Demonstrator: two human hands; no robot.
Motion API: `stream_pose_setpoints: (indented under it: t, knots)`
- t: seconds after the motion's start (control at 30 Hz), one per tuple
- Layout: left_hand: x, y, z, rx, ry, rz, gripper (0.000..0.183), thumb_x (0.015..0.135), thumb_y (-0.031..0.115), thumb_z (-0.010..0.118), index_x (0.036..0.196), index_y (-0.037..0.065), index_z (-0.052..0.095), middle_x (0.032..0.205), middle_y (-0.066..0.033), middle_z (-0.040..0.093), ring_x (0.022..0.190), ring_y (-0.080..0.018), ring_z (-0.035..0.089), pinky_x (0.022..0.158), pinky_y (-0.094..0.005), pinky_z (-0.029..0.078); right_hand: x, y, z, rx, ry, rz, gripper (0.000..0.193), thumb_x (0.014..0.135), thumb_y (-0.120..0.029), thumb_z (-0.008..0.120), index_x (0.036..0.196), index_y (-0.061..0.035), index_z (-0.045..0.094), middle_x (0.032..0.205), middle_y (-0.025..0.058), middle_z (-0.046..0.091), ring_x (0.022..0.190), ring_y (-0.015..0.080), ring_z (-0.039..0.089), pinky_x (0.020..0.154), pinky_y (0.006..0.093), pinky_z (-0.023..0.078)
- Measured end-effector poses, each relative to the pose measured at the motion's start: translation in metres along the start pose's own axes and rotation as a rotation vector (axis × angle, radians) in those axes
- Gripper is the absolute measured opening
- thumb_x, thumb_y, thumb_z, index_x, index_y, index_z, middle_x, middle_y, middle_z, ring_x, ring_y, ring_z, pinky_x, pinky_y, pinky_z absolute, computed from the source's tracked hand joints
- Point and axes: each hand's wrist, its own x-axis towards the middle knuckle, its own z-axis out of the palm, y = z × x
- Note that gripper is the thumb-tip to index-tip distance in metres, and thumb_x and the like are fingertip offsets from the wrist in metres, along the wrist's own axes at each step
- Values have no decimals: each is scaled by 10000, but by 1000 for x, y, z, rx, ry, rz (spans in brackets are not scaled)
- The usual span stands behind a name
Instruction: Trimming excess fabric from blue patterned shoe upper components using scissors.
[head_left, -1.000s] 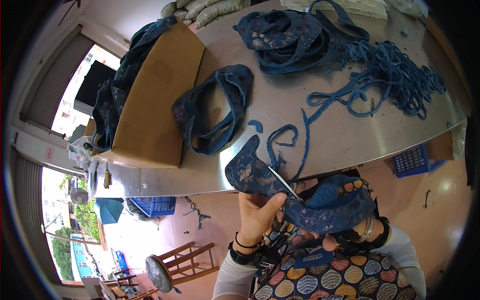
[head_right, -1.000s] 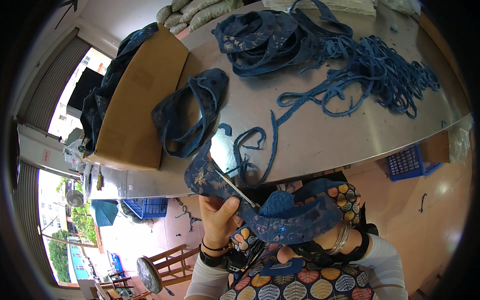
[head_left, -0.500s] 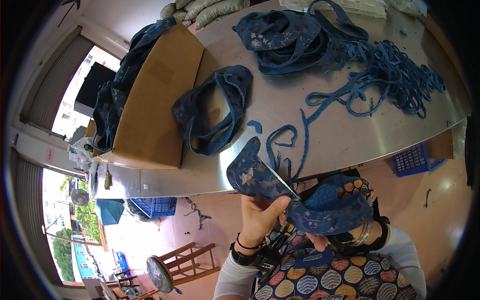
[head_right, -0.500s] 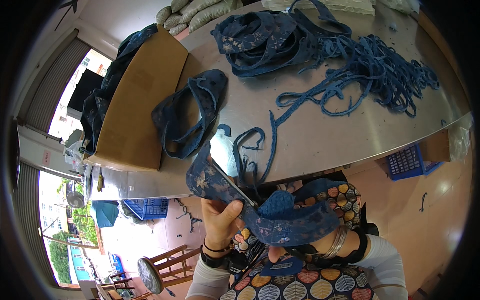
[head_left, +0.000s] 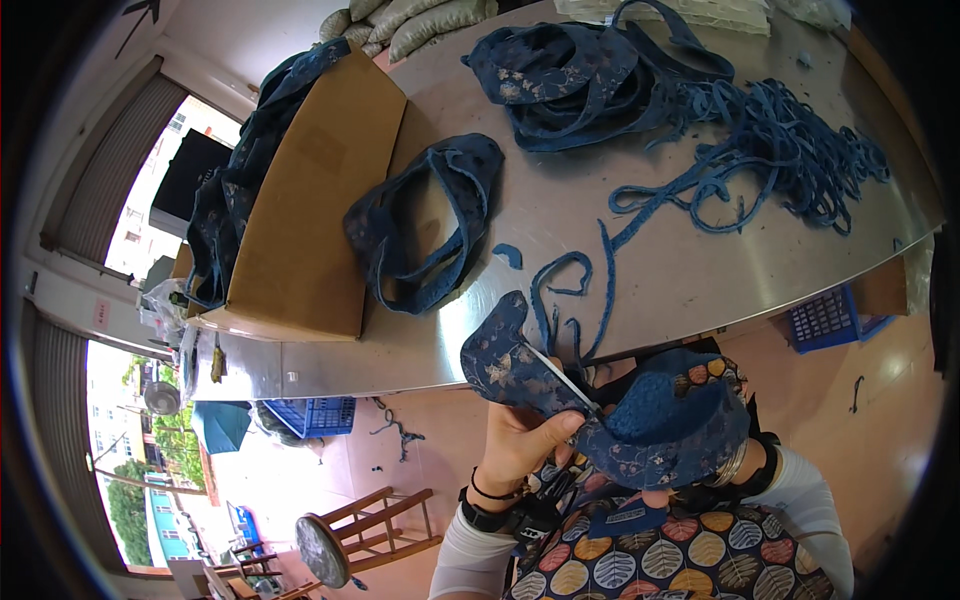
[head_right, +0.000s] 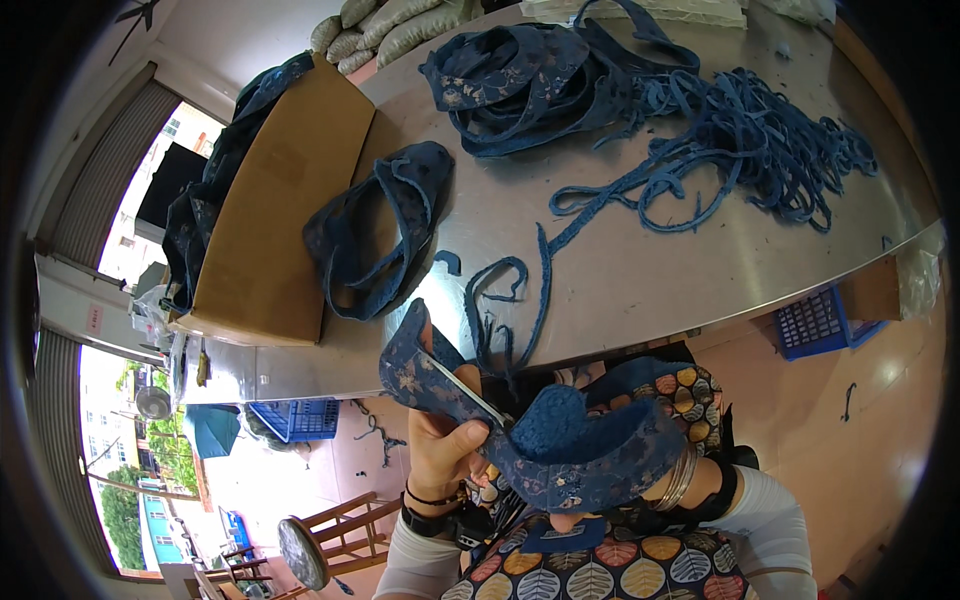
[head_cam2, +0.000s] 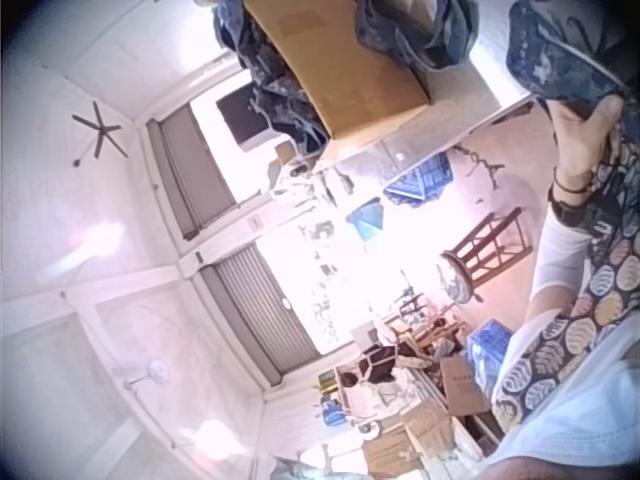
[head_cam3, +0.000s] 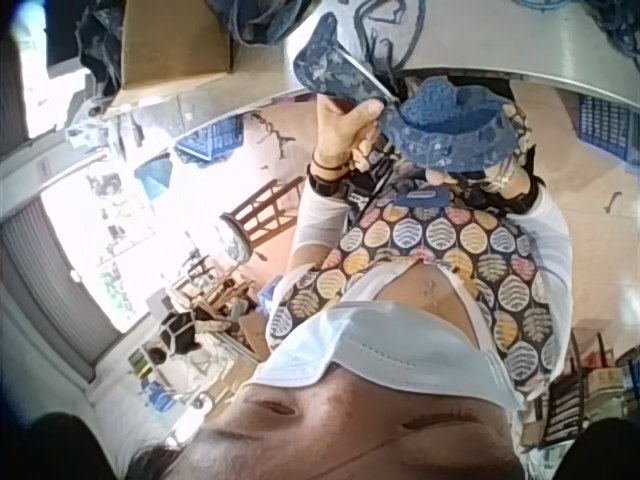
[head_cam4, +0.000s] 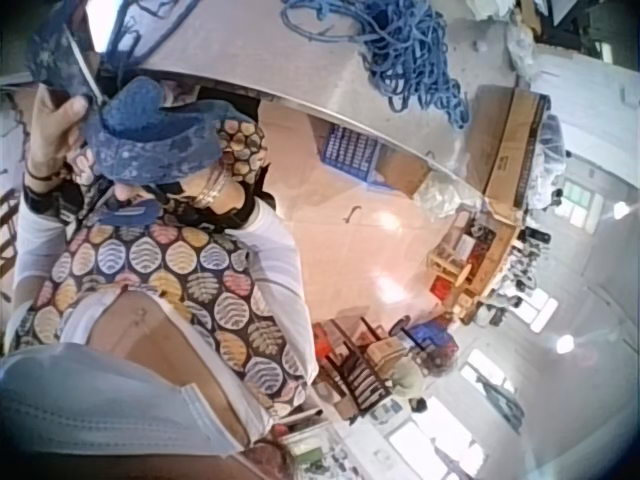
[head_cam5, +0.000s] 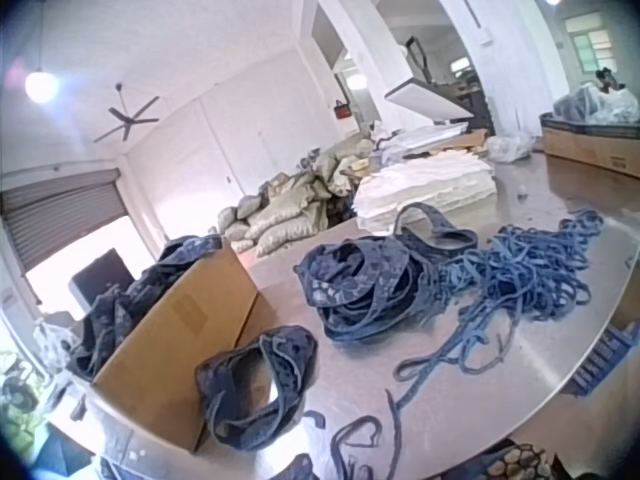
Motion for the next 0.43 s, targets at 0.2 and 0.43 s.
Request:
stream_pose_setpoints:
  t: [0.2, 0.43]
  knots:
    - [4, -1, 4, -30, 6, 45, 213, 781, -4, 623, 935, -11, 476, 711, -73, 558, 457, -94, 495, 376, -195, 373, -1, 7, -1, 39, 1, 21, 612, 665, -469, 712, 1153, -160, 513, 1123, 89, 557, 1059, 205, 509, 929, 324, 387]
    - [-10, 1, -3, 68, 83, -19, 296, 766, -13, 640, 1016, -23, 482, 761, -80, 574, 478, -92, 505, 400, -187, 375, -33, 48, 59, -157, -42, 42, 634, 681, -432, 714, 1202, -162, 477, 1179, 119, 535, 1139, 228, 470, 994, 336, 349]
